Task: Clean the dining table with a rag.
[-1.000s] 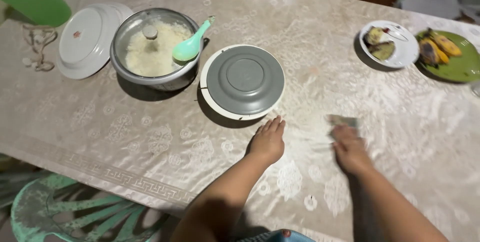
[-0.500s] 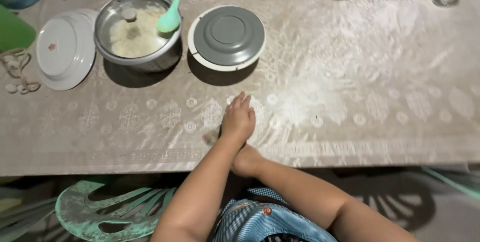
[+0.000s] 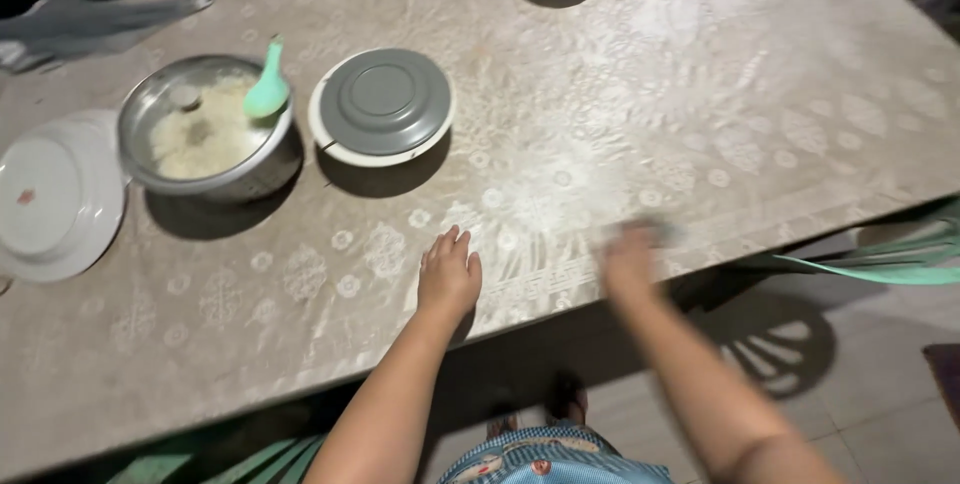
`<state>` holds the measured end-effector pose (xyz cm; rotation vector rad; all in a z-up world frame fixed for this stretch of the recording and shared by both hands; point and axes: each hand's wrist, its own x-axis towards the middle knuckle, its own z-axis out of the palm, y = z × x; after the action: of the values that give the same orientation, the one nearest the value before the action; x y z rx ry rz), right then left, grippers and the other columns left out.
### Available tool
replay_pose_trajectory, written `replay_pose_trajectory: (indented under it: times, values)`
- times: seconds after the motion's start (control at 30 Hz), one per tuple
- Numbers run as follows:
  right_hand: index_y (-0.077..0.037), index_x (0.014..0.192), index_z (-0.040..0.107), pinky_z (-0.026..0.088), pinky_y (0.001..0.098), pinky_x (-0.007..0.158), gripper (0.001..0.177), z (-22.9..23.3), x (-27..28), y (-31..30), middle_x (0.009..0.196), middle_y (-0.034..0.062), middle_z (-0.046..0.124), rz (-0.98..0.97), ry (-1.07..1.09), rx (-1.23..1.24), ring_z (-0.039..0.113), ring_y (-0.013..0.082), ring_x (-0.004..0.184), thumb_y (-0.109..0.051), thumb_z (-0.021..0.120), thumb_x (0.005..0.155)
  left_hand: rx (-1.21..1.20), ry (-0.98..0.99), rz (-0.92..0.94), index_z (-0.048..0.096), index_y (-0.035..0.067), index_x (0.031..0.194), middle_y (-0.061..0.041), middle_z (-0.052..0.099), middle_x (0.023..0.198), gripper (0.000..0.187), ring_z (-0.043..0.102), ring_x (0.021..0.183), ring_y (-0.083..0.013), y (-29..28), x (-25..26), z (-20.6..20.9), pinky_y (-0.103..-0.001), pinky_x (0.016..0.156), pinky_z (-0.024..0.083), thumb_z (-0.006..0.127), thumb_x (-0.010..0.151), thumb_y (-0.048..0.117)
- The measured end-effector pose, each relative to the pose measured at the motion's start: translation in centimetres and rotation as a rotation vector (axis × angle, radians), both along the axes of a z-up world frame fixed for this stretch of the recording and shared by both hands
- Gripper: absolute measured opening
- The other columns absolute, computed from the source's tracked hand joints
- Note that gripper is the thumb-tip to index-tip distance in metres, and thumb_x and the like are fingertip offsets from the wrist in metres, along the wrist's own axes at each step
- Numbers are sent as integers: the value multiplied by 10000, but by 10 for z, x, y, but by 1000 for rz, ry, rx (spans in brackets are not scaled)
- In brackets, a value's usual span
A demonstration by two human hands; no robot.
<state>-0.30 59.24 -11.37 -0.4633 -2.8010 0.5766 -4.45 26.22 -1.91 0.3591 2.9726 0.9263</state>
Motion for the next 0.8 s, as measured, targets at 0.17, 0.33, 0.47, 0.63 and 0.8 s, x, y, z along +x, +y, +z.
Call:
replay_pose_trajectory:
  times: [0.17, 0.33, 0.47, 0.63, 0.8]
  values:
    - [-66, 1439, 480, 195, 482, 1247, 610, 74, 35, -142, 1575, 224, 347, 659, -303, -142, 244, 396, 1513, -171, 657, 865, -23, -17, -98, 576, 85, 1407, -144, 459, 1547, 498, 374, 1445, -362, 64, -8, -5, -542, 1191, 253, 551, 958, 299]
    - [-50, 1387, 581, 286, 478, 1244, 524, -6, 18, 49, 1532, 176, 480, 652, 54, 84, 375, 370, 1486, -121, 617, 868, -71, -61, -201, 566, 120, 1423, -117, 432, 1573, 513, 347, 1485, -323, 115, -12, 1, -542, 1223, 220, 565, 969, 360]
    - [2, 1388, 579, 325, 473, 1218, 473, 7, 28, 158, 1517, 207, 496, 1, -166, 318, 400, 382, 1450, -201, 489, 970, -129, -184, -288, 531, 141, 1449, -82, 368, 1611, 536, 297, 1502, -311, 168, -12, 8, -547, 1226, 189, 563, 970, 381]
    - [42, 1391, 485, 384, 492, 1060, 572, 50, 44, 70, 1454, 372, 469, 180, 88, 107, 359, 491, 1384, -129, 541, 848, -131, -180, -390, 515, 147, 1464, -76, 355, 1618, 567, 288, 1506, -303, 275, -10, 12, -556, 1229, 184, 577, 962, 404]
    - [-81, 1345, 609, 339, 678, 1034, 480, 135, 46, 128, 1384, 233, 590, 612, -344, -87, 531, 450, 1283, -227, 555, 891, -72, -119, -394, 520, 132, 1457, -89, 362, 1616, 577, 293, 1498, -329, 387, -18, 22, -561, 1220, 186, 583, 958, 417]
